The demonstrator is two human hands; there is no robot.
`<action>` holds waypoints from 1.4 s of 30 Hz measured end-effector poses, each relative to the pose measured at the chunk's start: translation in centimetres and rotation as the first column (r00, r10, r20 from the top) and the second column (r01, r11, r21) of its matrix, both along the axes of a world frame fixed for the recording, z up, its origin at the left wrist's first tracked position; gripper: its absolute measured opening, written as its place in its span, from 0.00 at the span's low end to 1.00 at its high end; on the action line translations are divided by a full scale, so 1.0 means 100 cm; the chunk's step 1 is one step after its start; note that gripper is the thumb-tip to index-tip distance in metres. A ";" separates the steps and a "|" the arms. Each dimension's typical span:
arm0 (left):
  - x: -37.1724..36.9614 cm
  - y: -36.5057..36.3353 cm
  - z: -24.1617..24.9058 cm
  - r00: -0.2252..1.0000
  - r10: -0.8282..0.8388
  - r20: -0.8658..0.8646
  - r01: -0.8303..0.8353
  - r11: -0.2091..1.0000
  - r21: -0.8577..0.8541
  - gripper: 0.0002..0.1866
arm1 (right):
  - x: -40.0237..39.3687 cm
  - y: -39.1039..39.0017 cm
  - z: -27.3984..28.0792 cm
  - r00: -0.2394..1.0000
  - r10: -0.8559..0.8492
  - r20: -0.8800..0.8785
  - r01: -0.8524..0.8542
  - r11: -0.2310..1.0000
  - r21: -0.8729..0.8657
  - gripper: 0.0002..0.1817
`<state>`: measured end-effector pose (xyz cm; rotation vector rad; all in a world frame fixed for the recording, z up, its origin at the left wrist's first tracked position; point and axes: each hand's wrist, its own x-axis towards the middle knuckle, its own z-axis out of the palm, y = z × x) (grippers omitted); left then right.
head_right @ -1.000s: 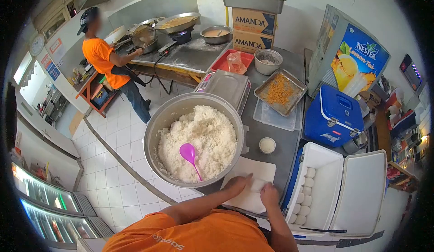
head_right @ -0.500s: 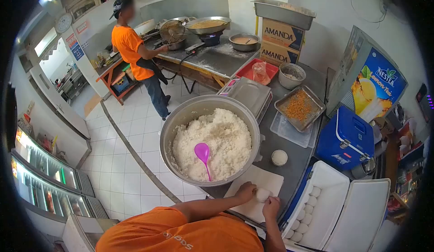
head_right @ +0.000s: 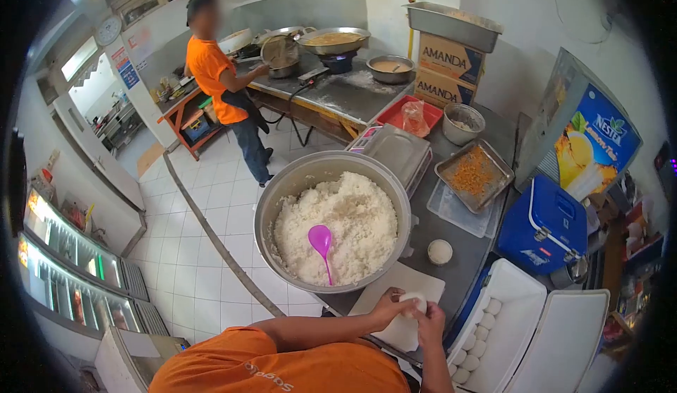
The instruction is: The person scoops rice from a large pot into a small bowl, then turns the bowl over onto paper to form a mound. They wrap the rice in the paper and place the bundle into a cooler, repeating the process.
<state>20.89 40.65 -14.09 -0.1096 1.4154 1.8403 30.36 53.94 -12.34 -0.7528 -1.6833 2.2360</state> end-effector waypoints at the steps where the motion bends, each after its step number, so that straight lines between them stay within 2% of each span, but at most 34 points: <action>1: 0.000 -0.006 0.000 1.000 0.017 -0.003 -0.017 1.000 0.000 0.32 | 0.009 -0.003 0.002 0.999 0.018 0.045 -0.019 1.000 0.010 0.17; 3: 0.002 -0.017 0.006 0.986 -0.152 0.071 0.137 0.974 0.179 0.37 | 0.021 -0.011 0.006 0.998 0.043 0.050 -0.042 0.999 -0.007 0.18; 4: 0.003 -0.021 0.011 0.987 -0.140 0.074 0.125 0.976 0.180 0.37 | 0.025 -0.009 0.010 0.997 0.054 0.052 -0.054 0.999 -0.007 0.18; 6: 0.004 -0.029 0.024 0.953 -0.303 0.021 0.295 0.939 0.176 0.40 | 0.032 -0.010 0.017 0.996 0.080 0.031 -0.058 0.891 -0.451 0.15; 7: 0.003 -0.032 0.031 0.955 -0.296 0.024 0.287 0.943 0.170 0.40 | 0.034 -0.004 0.013 0.996 0.088 0.032 -0.064 0.887 -0.457 0.15; 9: -0.003 -0.039 0.042 0.879 -0.462 -0.123 0.473 0.876 0.096 0.44 | 0.040 0.025 0.002 0.924 0.348 0.161 -0.310 0.925 -0.220 0.19; 10: -0.004 -0.041 0.041 0.878 -0.463 -0.122 0.474 0.876 0.087 0.44 | 0.042 0.039 0.000 0.924 0.349 0.155 -0.310 0.923 -0.226 0.19; 12: -0.005 -0.044 0.039 0.864 -0.467 -0.189 0.496 0.854 0.157 0.47 | 0.050 0.063 0.001 0.932 0.337 0.133 -0.333 0.942 -0.049 0.28; 14: -0.012 -0.051 0.032 0.820 -0.531 -0.215 0.558 0.826 0.085 0.46 | 0.059 0.073 0.019 0.986 0.028 -0.162 -0.075 0.952 -0.296 0.34; 16: -0.017 -0.065 0.018 0.727 -0.622 -0.290 0.637 0.769 -0.052 0.44 | 0.081 0.096 0.032 0.958 -0.175 -0.228 0.055 0.891 -0.451 0.43; 17: -0.019 -0.074 0.009 0.665 -0.669 -0.333 0.675 0.729 -0.117 0.42 | 0.091 0.105 0.040 0.949 -0.181 -0.259 0.029 0.866 -0.500 0.44; 18: -0.021 -0.084 0.006 0.681 -0.664 -0.308 0.670 0.735 -0.104 0.40 | 0.101 0.112 0.053 0.935 -0.218 -0.281 0.031 0.837 -0.546 0.45; 19: -0.022 -0.093 0.001 0.684 -0.676 -0.274 0.683 0.726 -0.086 0.38 | 0.104 0.117 0.071 0.905 -0.134 -0.403 -0.079 0.880 -0.469 0.46; 20: -0.017 -0.104 -0.005 0.705 -0.652 -0.279 0.651 0.751 -0.107 0.34 | 0.117 0.126 0.073 0.887 -0.144 -0.439 -0.113 0.854 -0.508 0.44; 21: -0.014 -0.110 -0.013 0.730 -0.627 -0.272 0.635 0.769 -0.070 0.32 | 0.120 0.136 0.072 0.898 -0.345 -0.271 0.150 0.823 -0.548 0.44; 22: -0.010 -0.115 -0.027 0.798 -0.551 -0.244 0.580 0.812 0.064 0.29 | 0.115 0.138 0.090 0.866 -0.499 -0.026 0.406 0.732 -0.548 0.41; 23: -0.007 -0.110 0.004 0.820 -0.555 -0.142 0.552 0.832 -0.058 0.25 | 0.136 0.167 0.056 0.919 -0.393 -0.036 0.311 0.777 -0.547 0.38; 25: 0.003 -0.106 0.015 0.851 -0.521 -0.069 0.507 0.848 -0.150 0.22 | 0.135 0.176 0.059 0.859 -0.499 0.116 0.474 0.687 -0.551 0.37; 26: 0.005 -0.100 0.021 0.862 -0.502 -0.065 0.485 0.856 -0.179 0.21 | 0.140 0.181 0.050 0.842 -0.525 0.126 0.498 0.664 -0.557 0.37; 28: 0.006 -0.097 0.022 0.850 -0.522 -0.077 0.501 0.843 -0.195 0.22 | 0.132 0.193 0.019 0.695 -0.683 0.223 0.719 0.653 -0.238 0.33; 29: 0.009 -0.094 0.021 0.846 -0.527 -0.081 0.504 0.840 -0.202 0.22 | 0.133 0.204 0.003 0.692 -0.686 0.224 0.722 0.647 -0.245 0.33; 30: 0.010 -0.089 0.021 0.844 -0.531 -0.078 0.507 0.836 -0.210 0.22 | 0.140 0.217 -0.019 0.686 -0.673 0.277 0.722 0.676 -0.147 0.30; 31: 0.010 -0.083 0.021 0.824 -0.546 -0.152 0.510 0.831 -0.220 0.24 | 0.147 0.231 -0.044 0.673 -0.661 0.331 0.712 0.700 -0.049 0.26; 32: 0.011 -0.075 0.020 0.797 -0.560 -0.224 0.516 0.825 -0.229 0.26 | 0.154 0.248 -0.079 0.668 -0.663 0.337 0.718 0.694 -0.056 0.26; 33: 0.011 -0.064 0.020 0.792 -0.570 -0.219 0.524 0.819 -0.236 0.26 | 0.160 0.270 -0.118 0.728 -0.603 0.327 0.527 0.797 0.296 0.24; 34: 0.008 -0.050 0.019 0.809 -0.512 -0.288 0.458 0.857 -0.238 0.30 | 0.159 0.283 -0.130 0.773 -0.531 0.347 0.251 0.758 0.601 0.23; 35: 0.005 -0.036 0.018 0.820 -0.451 -0.353 0.389 0.891 -0.234 0.34 | 0.158 0.295 -0.142 0.769 -0.535 0.350 0.259 0.761 0.595 0.23; 36: 0.000 -0.023 0.012 0.816 -0.460 -0.349 0.395 0.886 -0.244 0.34 | 0.149 0.299 -0.143 0.764 -0.454 0.459 0.061 0.758 0.649 0.24; 37: -0.009 -0.006 0.003 0.745 -0.430 -0.511 0.291 0.897 -0.332 0.37 | 0.141 0.301 -0.144 0.732 -0.381 0.565 -0.141 0.727 0.672 0.26; 38: -0.018 0.014 -0.003 0.638 -0.403 -0.656 0.170 0.905 -0.390 0.41 | 0.136 0.302 -0.149 0.731 -0.385 0.564 -0.136 0.728 0.672 0.26; 39: -0.025 0.034 -0.005 0.635 -0.405 -0.658 0.175 0.905 -0.388 0.41 | 0.131 0.301 -0.158 0.705 -0.273 0.655 -0.276 0.745 0.607 0.25; 40: -0.033 0.054 -0.006 0.641 -0.347 -0.685 0.091 0.920 -0.382 0.43 | 0.129 0.302 -0.170 0.659 -0.159 0.736 -0.410 0.743 0.528 0.25; 41: -0.041 0.073 -0.007 0.641 -0.290 -0.711 0.006 0.928 -0.372 0.45 | 0.127 0.302 -0.181 0.658 -0.164 0.735 -0.406 0.745 0.529 0.25; 42: -0.048 0.087 -0.008 0.639 -0.296 -0.710 0.011 0.927 -0.375 0.45 | 0.127 0.299 -0.197 0.652 -0.109 0.750 -0.451 0.739 0.500 0.25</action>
